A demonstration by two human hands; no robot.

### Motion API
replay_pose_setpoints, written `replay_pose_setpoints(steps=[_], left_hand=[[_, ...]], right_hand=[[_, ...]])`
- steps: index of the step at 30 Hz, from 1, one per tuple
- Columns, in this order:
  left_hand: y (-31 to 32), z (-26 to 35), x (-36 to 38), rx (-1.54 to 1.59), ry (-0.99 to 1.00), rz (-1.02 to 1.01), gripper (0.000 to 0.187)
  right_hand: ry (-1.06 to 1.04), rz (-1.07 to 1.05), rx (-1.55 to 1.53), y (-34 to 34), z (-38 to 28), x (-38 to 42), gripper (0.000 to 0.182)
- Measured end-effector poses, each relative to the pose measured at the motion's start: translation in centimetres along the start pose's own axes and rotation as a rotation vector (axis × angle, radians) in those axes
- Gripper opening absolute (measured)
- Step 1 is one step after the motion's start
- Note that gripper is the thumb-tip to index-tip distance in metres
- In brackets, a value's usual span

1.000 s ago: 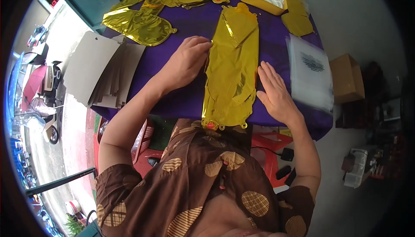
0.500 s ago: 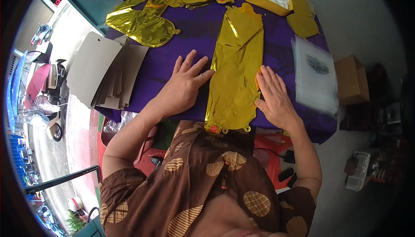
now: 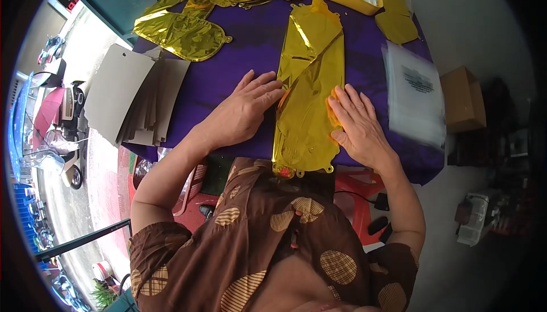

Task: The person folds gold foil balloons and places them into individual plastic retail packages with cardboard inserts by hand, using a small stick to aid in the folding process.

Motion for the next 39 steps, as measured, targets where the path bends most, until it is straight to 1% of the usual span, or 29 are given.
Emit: replay_pose_setpoints(steps=[3,6,9,12,15,18,21,24,28,29,33,36,39], left_hand=[[0.2,0.0,-0.1,0.052,-0.038,0.023,0.064],[0.1,0.2,-0.1,0.077,-0.011,0.093,0.068],[-0.3,0.6,-0.3,0.038,-0.009,0.09,0.068],[-0.1,0.9,-0.5,-0.112,0.005,0.049,0.06],[0.1,1.1,-0.7,-0.225,0.049,0.003,0.047],[0.3,1.1,-0.7,-0.21,0.042,0.038,0.039],[0.3,1.0,-0.7,-0.179,0.034,0.045,0.039],[0.1,0.9,-0.8,-0.148,0.028,0.037,0.04],[0.1,0.7,-0.9,-0.107,0.03,0.03,0.042],[0.1,0.6,-0.8,-0.09,0.03,0.032,0.042],[0.1,0.4,-0.7,-0.063,0.033,0.032,0.043],[0.0,0.3,-0.7,-0.057,0.075,0.068,0.043],[-0.3,0.5,-0.9,-0.016,0.073,0.076,0.042]], right_hand=[[-0.006,0.004,-0.004,-0.1,-0.1,0.0,0.065],[-0.008,0.012,-0.001,0.1,-0.1,0.0,0.065],[-0.017,0.015,-0.004,0.0,-0.2,0.0,0.066],[-0.022,0.011,-0.003,-0.1,-0.3,-0.1,0.066],[-0.021,-0.024,0.013,-0.2,-0.4,-0.1,0.069],[-0.048,0.016,-0.027,-0.3,-0.2,0.2,0.088],[-0.062,-0.045,-0.125,-1.9,-1.9,0.9,0.107],[-0.117,-0.112,-0.059,-2.3,-4.7,1.6,0.105],[-0.17,0.061,0.061,0.3,-7.4,1.5,0.075],[-0.207,0.166,0.116,0.8,-7.9,1.3,0.051],[-0.274,0.255,0.079,2.0,-8.8,0.8,0.035],[-0.251,0.258,-0.04,0.6,-8.6,0.2,0.03],[-0.19,0.376,-0.287,-0.5,-6.7,-0.5,0.024]])
Point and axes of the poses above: each hand's wrist, its own x-axis away from the middle knuckle, its own y-axis out of the palm, z = x × y, the point moved 5 cm from there along -x, towards the middle knuckle, and after that the axes turned 10 degrees about -x, right-handed, at the moved point
